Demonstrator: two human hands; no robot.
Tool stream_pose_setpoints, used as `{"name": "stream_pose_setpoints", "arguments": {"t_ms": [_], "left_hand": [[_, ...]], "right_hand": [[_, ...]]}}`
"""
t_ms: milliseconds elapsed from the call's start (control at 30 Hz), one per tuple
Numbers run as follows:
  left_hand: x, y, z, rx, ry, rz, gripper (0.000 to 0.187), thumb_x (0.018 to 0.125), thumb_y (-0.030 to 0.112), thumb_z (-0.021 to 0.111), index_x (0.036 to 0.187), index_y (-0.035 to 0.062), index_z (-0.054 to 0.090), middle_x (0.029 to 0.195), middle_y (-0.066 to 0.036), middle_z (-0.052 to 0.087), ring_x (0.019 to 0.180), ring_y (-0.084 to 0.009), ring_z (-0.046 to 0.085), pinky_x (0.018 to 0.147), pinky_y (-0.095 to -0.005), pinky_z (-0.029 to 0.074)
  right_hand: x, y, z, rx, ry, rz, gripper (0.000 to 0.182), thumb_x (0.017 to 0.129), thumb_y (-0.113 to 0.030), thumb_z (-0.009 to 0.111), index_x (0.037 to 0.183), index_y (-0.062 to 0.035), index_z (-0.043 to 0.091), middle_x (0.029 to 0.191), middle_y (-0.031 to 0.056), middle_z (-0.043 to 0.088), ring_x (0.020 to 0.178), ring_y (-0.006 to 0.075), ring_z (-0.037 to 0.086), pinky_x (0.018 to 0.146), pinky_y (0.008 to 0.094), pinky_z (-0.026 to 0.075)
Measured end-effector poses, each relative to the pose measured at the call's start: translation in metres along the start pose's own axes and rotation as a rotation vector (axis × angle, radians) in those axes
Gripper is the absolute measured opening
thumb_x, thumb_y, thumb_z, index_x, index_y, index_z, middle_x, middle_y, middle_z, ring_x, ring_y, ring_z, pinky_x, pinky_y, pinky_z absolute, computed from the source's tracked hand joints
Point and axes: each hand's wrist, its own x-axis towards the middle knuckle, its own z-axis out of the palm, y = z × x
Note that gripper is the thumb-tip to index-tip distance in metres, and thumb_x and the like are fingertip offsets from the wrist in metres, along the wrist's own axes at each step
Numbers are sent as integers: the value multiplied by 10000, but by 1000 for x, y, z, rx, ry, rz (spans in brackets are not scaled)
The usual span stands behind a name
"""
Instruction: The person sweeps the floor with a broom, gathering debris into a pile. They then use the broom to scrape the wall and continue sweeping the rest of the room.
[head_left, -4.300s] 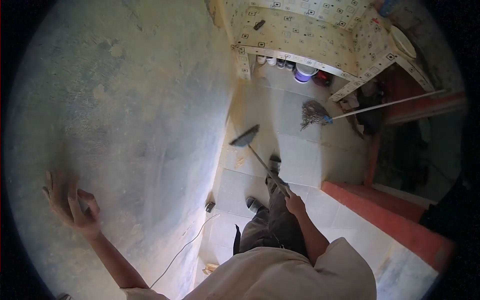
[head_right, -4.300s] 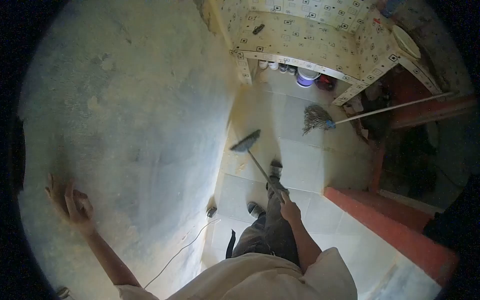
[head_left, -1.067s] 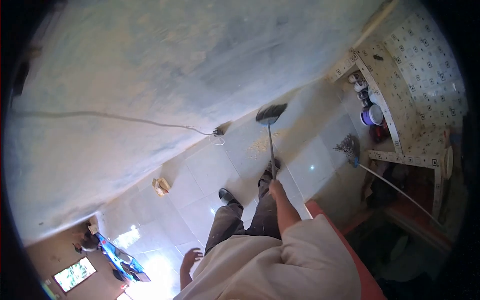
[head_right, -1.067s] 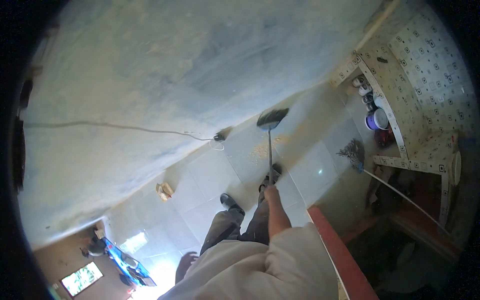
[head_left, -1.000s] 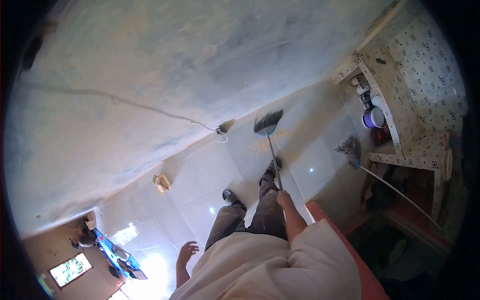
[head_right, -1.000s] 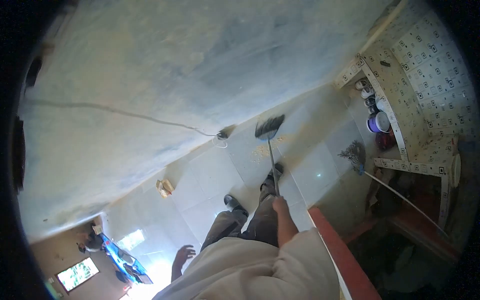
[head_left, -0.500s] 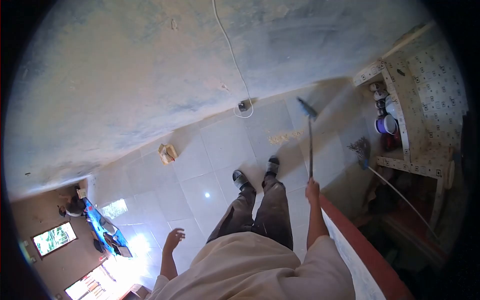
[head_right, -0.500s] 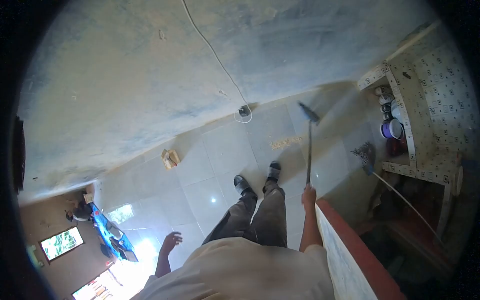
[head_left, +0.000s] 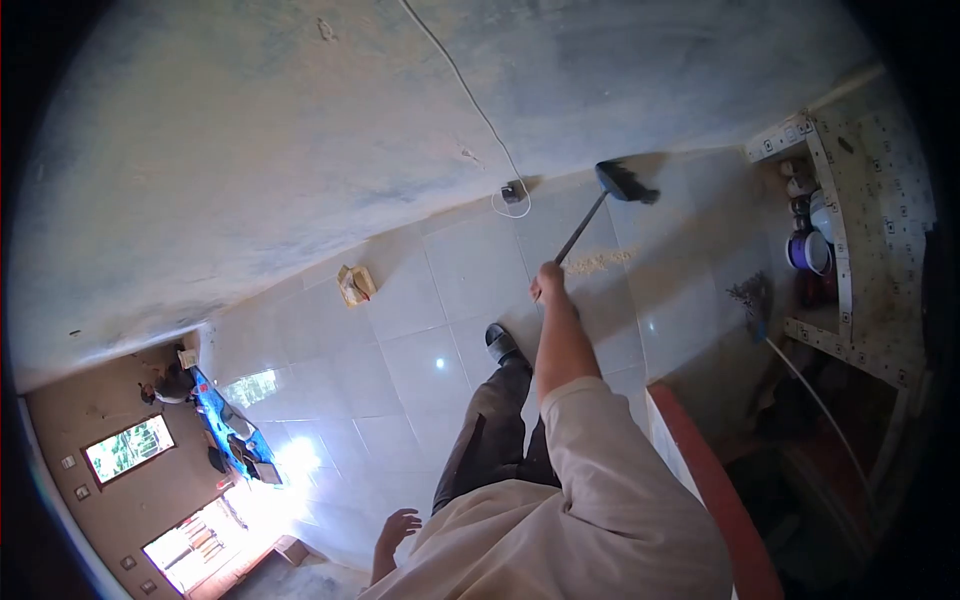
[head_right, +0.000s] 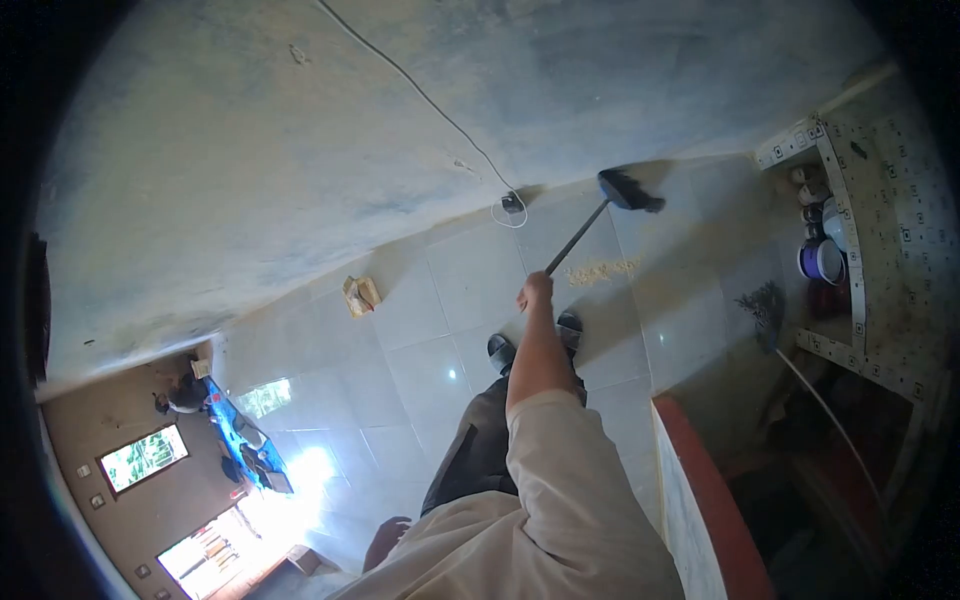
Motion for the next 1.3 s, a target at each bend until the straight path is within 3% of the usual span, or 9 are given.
{"name": "stream_pose_setpoints", "arguments": {"t_ms": [33, 100, 400, 567, 600, 767, 867, 1167, 1300], "left_hand": [[5, 5, 10, -21, 28, -22, 348, 877, 285, 527, 1139, 55, 524, 978, -120, 628, 878, -200, 620, 763, -334, 491], [15, 5, 26, -50, 31, 6, 347, 881, 278, 517, 1146, 53, 520, 978, -121, 627, 884, -204, 620, 768, -336, 490], [-8, -13, 45, 412, 80, 199, 301, 859, 183, 502, 1126, 52, 547, 996, -132, 619, 843, -191, 611, 768, -340, 493], [-3, -81, -31, 694, 34, 153, 298, 860, 188, 500, 1123, 57, 552, 997, -133, 619, 836, -189, 608, 763, -341, 495], [4, -87, -43, 730, 35, 150, 298, 860, 188, 500, 1122, 57, 553, 997, -133, 619, 835, -188, 607, 762, -341, 495], [34, -114, -97, 302, 119, 311, 272, 866, 187, 480, 1103, 75, 550, 959, -133, 630, 867, -227, 620, 748, -364, 506], [45, -118, -122, 271, 107, 294, 270, 857, 169, 489, 1102, 70, 546, 954, -134, 632, 873, -236, 624, 753, -368, 506], [42, -124, -175, -97, 65, 29, 267, 850, 152, 512, 1098, 53, 531, 911, -133, 651, 811, -229, 647, 682, -342, 522], [30, -140, -186, -122, 186, -16, 258, 854, 138, 477, 1091, 49, 530, 899, -131, 648, 810, -234, 647, 687, -354, 521]], "right_hand": [[13, 12, 34, -606, -20, -151, 251, 556, -315, 781, 682, -114, 699, 736, 81, 678, 662, 220, 659, 613, 350, 531], [-34, -13, 41, -655, -77, -249, 257, 569, -306, 768, 708, -101, 700, 752, 96, 677, 702, 233, 663, 638, 358, 530], [-169, -91, 25, -620, -478, -252, 252, 827, -151, 450, 730, 14, 613, 675, 170, 630, 538, 307, 618, 483, 431, 501], [-278, 5, 21, -569, -10, 7, 297, 862, -174, 405, 980, -9, 623, 995, 226, 615, 921, 343, 607, 804, 446, 480], [-310, -8, 0, -253, -31, 480, 349, 855, -227, 462, 1140, -52, 561, 1154, 158, 577, 1065, 352, 552, 885, 434, 450], [-407, 69, -19, -480, -49, 347, 349, 885, -239, 404, 973, 43, 590, 930, 258, 605, 873, 413, 601, 781, 471, 489], [-462, -33, -62, -207, 78, 583, 425, 909, -319, 386, 948, 52, 590, 894, 269, 611, 853, 417, 603, 762, 475, 486], [-322, -36, -25, -489, 269, 42, 460, 918, -337, 371, 928, 78, 569, 964, 305, 582, 892, 445, 570, 765, 493, 461], [-248, -70, 18, -141, 240, 241, 391, 919, -273, 366, 1004, 42, 582, 1010, 277, 588, 931, 426, 573, 796, 481, 465]]}}
